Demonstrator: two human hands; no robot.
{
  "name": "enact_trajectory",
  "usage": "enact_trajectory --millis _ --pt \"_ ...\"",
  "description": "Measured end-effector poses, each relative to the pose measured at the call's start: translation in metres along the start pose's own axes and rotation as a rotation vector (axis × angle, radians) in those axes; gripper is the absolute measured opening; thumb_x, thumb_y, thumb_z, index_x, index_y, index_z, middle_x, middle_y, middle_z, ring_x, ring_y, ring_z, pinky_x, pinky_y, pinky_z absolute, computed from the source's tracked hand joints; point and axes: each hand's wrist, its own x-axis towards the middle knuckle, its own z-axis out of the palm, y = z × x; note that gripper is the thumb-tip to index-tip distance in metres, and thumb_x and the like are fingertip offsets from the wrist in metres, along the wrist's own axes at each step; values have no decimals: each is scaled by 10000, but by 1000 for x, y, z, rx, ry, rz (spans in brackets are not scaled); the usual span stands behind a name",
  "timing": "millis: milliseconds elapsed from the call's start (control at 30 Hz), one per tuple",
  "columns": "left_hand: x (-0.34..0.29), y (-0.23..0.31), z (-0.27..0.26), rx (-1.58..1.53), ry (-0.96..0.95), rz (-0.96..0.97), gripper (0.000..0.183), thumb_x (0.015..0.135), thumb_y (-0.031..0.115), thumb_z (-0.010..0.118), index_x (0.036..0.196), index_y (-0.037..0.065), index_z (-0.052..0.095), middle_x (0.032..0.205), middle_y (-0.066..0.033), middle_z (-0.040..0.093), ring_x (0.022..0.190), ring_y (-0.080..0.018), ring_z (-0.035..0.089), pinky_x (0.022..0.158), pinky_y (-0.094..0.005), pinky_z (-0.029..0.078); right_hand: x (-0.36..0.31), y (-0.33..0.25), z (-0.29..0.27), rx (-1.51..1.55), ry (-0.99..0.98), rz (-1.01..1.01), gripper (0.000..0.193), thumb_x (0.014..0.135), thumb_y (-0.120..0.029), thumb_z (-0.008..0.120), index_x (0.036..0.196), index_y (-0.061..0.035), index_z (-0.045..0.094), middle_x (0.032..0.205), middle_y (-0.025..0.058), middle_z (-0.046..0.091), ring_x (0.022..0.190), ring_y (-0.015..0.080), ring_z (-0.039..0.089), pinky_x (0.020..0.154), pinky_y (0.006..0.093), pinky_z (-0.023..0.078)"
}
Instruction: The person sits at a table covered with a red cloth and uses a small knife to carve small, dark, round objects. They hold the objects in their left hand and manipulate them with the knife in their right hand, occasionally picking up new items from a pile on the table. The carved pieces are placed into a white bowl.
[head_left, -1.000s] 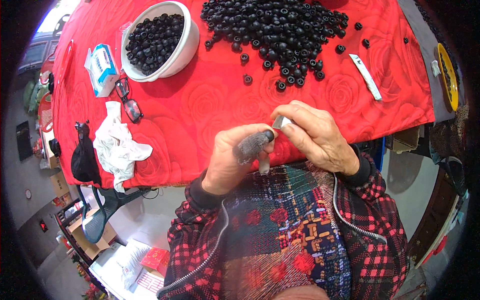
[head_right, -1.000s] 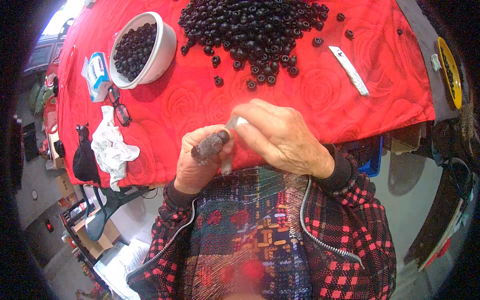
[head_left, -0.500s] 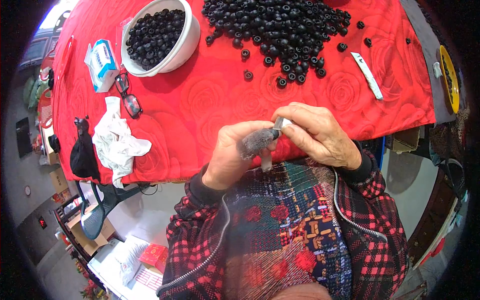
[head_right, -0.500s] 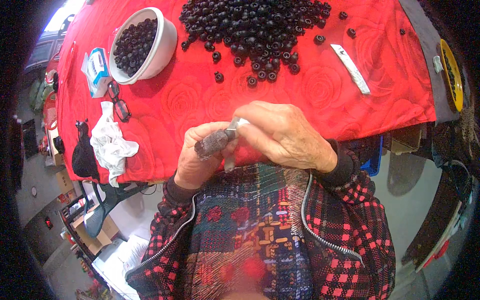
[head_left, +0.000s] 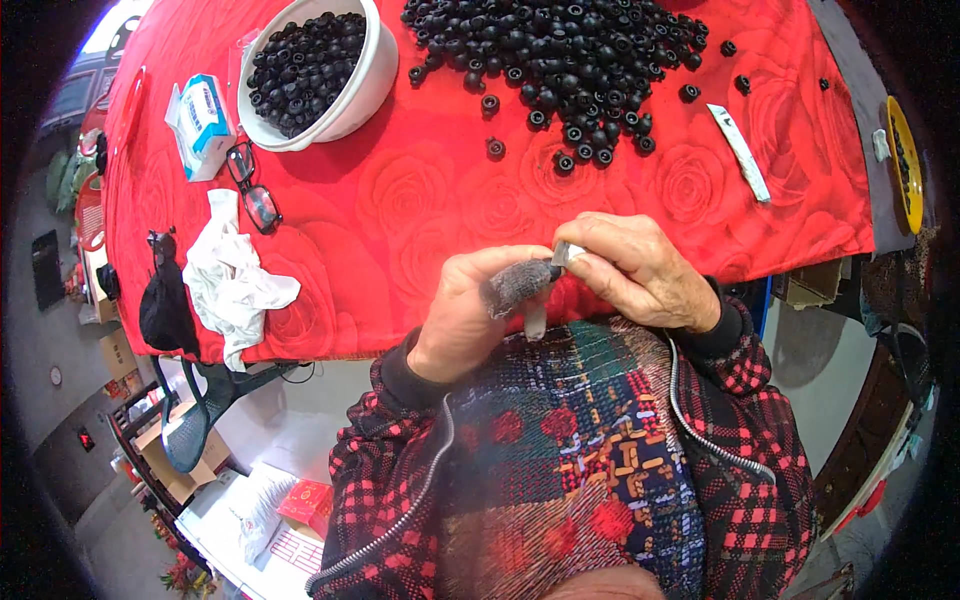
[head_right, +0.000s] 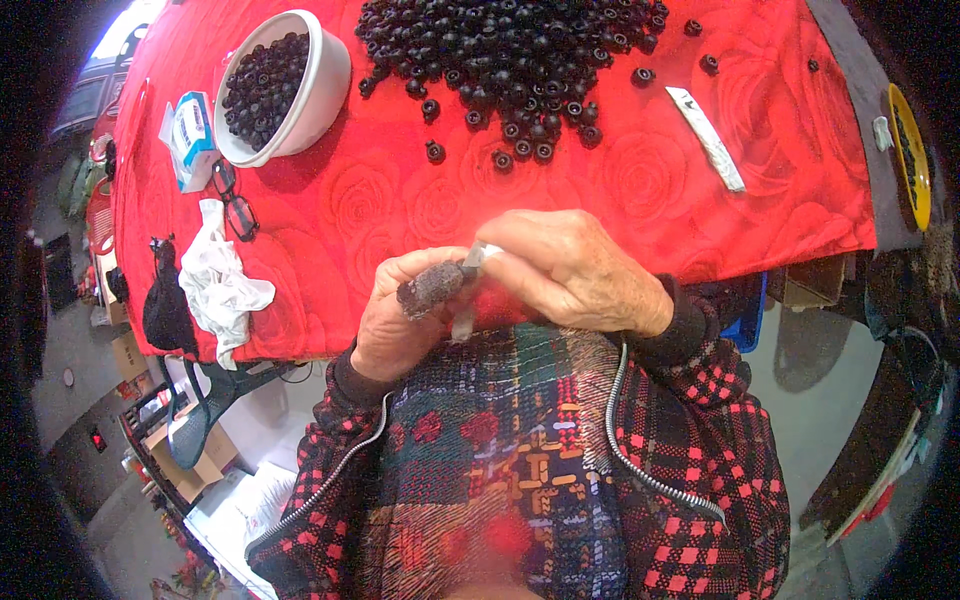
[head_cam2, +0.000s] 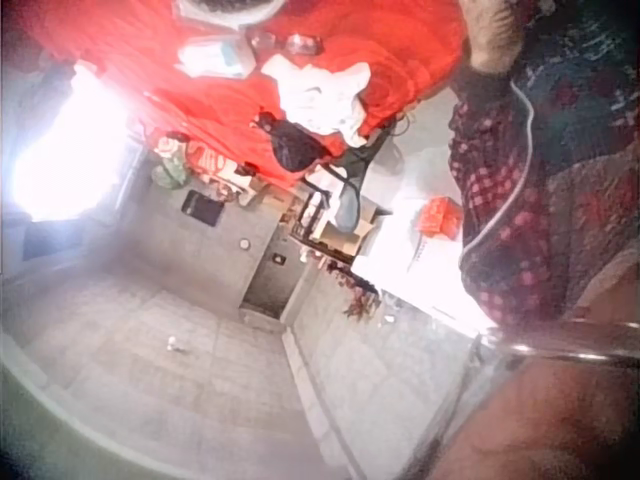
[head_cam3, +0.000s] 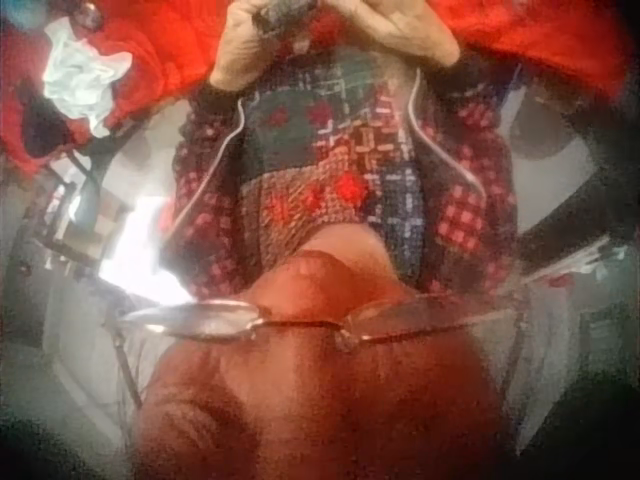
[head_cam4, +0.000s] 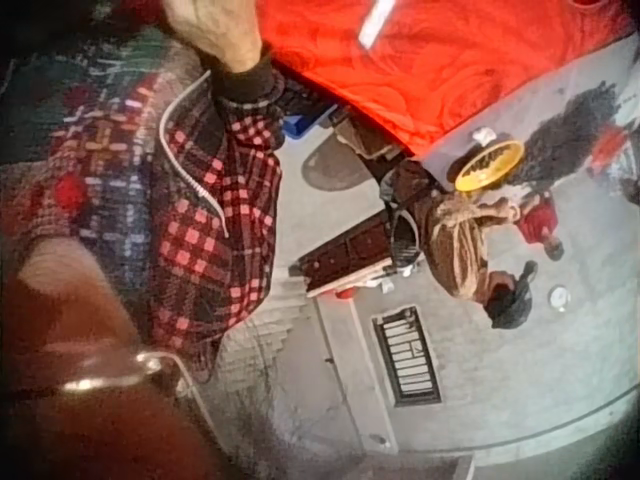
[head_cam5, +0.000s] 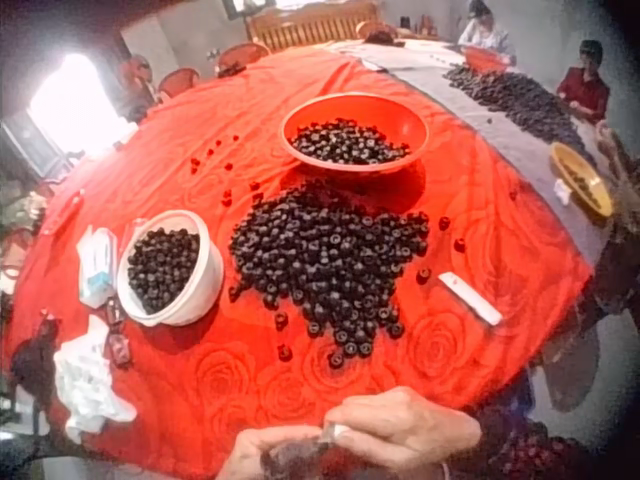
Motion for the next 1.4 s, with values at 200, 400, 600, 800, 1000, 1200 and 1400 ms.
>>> enact_trajectory --millis 200,400,600,800,1000,1200,1400 --pt "7 1 -9 -107 78 84 262 926 159 557 1094 -37 600 843 -55 608 647 -111 562 562 -256 493 -7 -19 10 -220 -23 -76 163 786 -63 602 934 0 574 705 104 516 612 271 546 537 355 427" --pt "2 1 -4 29 6 79 267 906 188 584 1049 -38 599 794 -45 573 643 -108 537 520 -256 486 0 -22 -4 -81 196 14 236 815 -81 606 1032 8 580 768 123 541 666 255 550 588 333 423" --pt "-2 0 4 10 -15 29 229 927 132 535 1066 -34 610 859 -53 618 677 -95 575 542 -231 496 6 -13 12 -119 215 -159 324 698 -74 702 1001 -9 607 774 120 573 675 291 592 577 353 465" --pt "-5 4 6 -141 -98 -69 237 937 104 493 1099 -48 575 849 -55 613 700 -104 591 547 -231 496 4 -12 25 -280 362 -344 322 673 -75 731 968 2 627 676 80 540 565 247 560 494 347 429" --pt "-11 2 3 -71 -51 44 269 904 187 590 1066 -27 580 876 -58 638 754 -120 622 614 -243 517 2 -25 21 -355 273 -419 244 699 -48 706 913 -1 598 650 74 513 513 245 511 469 345 400" --pt "-12 5 0 -5 -62 102 257 907 175 585 1055 -34 603 832 -53 611 681 -110 583 539 -247 498 2 -31 1 -55 95 -26 195 859 -72 501 1031 18 523 837 166 543 732 330 578 633 391 448" --pt "-12 5 -5 18 -94 63 238 931 137 539 1070 -46 604 829 -61 599 654 -121 587 541 -247 504 9 -24 4 -67 78 20 152 895 -91 499 990 12 558 836 162 580 757 328 599 650 386 465"
